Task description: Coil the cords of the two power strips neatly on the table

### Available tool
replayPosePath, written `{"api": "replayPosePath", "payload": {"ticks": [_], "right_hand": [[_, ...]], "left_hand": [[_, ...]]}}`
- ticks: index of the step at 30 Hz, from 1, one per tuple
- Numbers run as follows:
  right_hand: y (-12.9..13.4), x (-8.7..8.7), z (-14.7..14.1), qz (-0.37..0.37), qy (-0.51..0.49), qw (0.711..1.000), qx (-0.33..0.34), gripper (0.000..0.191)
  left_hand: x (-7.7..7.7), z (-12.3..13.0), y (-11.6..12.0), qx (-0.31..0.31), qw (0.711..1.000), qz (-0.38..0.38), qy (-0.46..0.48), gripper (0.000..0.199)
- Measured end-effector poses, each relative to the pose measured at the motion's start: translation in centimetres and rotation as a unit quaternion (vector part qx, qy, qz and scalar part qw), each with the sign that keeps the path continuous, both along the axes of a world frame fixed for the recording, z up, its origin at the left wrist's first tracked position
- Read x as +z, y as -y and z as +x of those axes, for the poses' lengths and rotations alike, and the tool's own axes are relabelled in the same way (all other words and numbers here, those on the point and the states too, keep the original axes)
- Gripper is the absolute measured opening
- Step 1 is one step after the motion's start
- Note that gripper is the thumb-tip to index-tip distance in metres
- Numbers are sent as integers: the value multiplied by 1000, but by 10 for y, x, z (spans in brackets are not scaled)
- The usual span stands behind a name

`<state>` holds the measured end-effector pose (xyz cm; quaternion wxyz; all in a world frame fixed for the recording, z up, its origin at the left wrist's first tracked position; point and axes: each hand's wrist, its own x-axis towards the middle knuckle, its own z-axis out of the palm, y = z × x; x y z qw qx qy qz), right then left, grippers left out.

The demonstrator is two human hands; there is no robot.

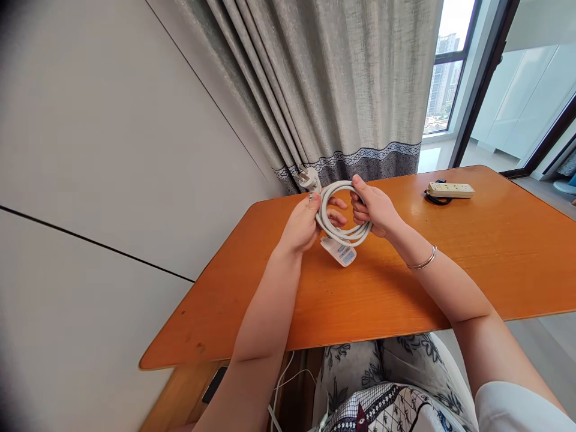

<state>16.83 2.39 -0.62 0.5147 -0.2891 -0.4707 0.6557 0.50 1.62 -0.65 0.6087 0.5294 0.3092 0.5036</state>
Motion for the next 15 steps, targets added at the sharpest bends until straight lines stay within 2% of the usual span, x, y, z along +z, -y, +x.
{"api": "replayPosePath", "payload": {"ticks": [3,5,10,15], "right_hand": [[-1,0,1,-1,5,1000,-1,61],[-1,0,0,1,4,1000,1,62],[2,0,-3,21,2,1000,-14,62],[5,2,-2,46,15,998,-29,62]], "left_hand": [[-2,5,2,37,999,2,1,43],[-3,7,3,41,999,-5,6,44],[1,7,9,-3,998,-15,53,42],[8,11,16,-45,991,-70,105,36]]}}
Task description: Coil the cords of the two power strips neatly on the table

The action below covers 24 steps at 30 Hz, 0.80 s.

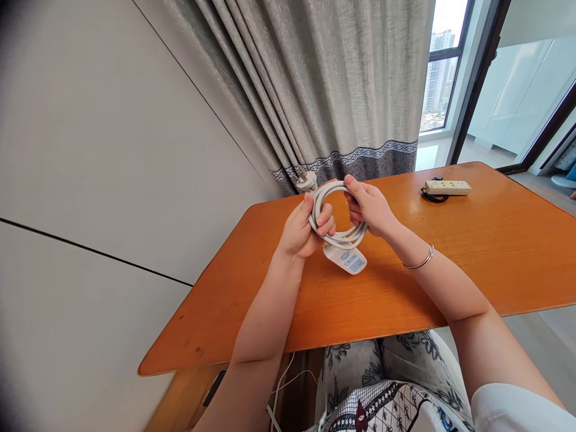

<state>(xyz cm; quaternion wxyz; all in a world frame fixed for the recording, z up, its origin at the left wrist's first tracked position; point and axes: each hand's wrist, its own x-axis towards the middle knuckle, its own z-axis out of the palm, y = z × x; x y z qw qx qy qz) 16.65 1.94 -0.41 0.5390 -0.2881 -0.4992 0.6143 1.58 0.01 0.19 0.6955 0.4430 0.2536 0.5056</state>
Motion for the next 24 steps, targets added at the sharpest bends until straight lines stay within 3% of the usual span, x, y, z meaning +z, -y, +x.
{"api": "replayPosePath", "payload": {"ticks": [4,11,16,20,24], "right_hand": [[-4,-3,0,8,10,1000,-2,62],[-14,-16,-6,48,29,997,-50,68],[-22,-32,-6,121,84,987,57,85],[-29,-47,-3,215,200,945,142,79],[-20,-45,-5,229,391,862,226,65]], "left_hand": [[3,3,3,-9,998,-36,47,34],[5,8,2,81,994,-40,60,30],[13,0,0,166,980,-18,106,38],[18,-9,-2,260,955,17,141,45],[13,-18,-15,363,919,74,135,39]]}}
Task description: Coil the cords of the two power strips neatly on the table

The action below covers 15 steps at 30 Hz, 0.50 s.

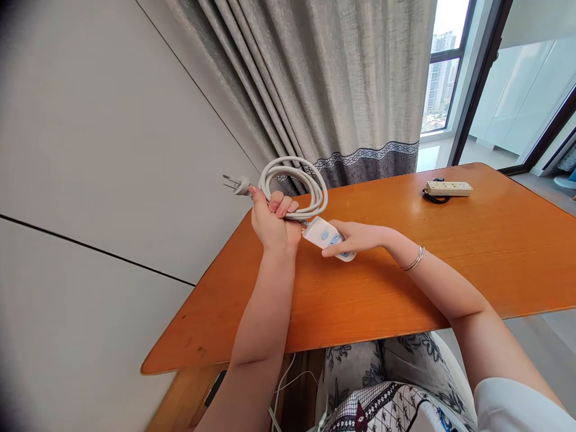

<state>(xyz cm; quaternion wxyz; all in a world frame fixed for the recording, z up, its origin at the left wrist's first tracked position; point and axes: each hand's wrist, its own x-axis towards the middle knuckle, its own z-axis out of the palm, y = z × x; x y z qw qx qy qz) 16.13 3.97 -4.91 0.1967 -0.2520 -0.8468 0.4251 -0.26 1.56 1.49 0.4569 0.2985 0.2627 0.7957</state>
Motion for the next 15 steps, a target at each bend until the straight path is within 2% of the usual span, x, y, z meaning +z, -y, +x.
{"api": "replayPosePath", "payload": {"ticks": [3,8,10,12,14,15], "right_hand": [[19,12,-5,79,141,985,-57,57],[47,27,-10,308,223,908,-175,38],[52,30,-7,391,207,868,-224,34],[54,32,-3,455,145,832,-282,32],[52,34,2,490,51,811,-316,31],[49,35,5,494,2,809,-317,31]], "left_hand": [[-10,-9,-16,62,998,6,-28,28],[-26,-19,-36,85,992,45,-83,8],[-29,-19,-38,79,990,49,-105,8],[-28,-19,-39,64,991,40,-109,8],[-25,-20,-38,26,995,17,-94,12],[-22,-21,-37,-1,997,3,-81,18]]}}
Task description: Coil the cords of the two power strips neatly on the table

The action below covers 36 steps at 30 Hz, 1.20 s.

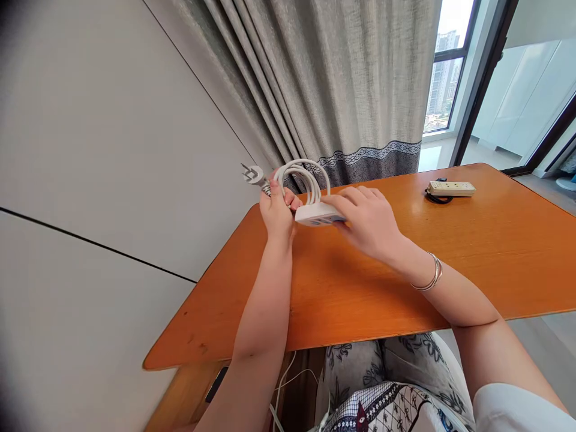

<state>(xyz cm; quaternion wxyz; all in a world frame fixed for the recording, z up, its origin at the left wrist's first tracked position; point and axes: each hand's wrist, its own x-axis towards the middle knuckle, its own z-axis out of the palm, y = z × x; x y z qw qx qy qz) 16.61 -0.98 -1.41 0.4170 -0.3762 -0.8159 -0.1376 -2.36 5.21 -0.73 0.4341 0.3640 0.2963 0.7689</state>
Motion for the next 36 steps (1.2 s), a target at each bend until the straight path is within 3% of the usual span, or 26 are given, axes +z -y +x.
{"api": "replayPosePath", "payload": {"ticks": [5,11,13,17,20,25,36], "right_hand": [[-27,-6,9,-11,-182,972,150,54],[-64,-24,12,-99,-353,903,225,87],[-68,-27,10,-191,-394,859,265,89],[-71,-29,7,-408,-421,736,339,80],[-74,-30,9,-475,-421,689,349,71],[-75,-29,13,-495,-439,674,328,60],[-73,-27,14,-493,-438,696,285,57]], "left_hand": [[10,-3,7,-154,984,-78,40,47],[-11,15,0,-305,932,-194,29,59],[-18,20,-4,-324,922,-208,32,61],[-23,20,-9,-310,928,-203,49,63],[-24,18,-12,-287,935,-204,52,60],[-28,20,-16,-253,941,-219,48,42],[-34,24,-17,-230,945,-231,21,27]]}}
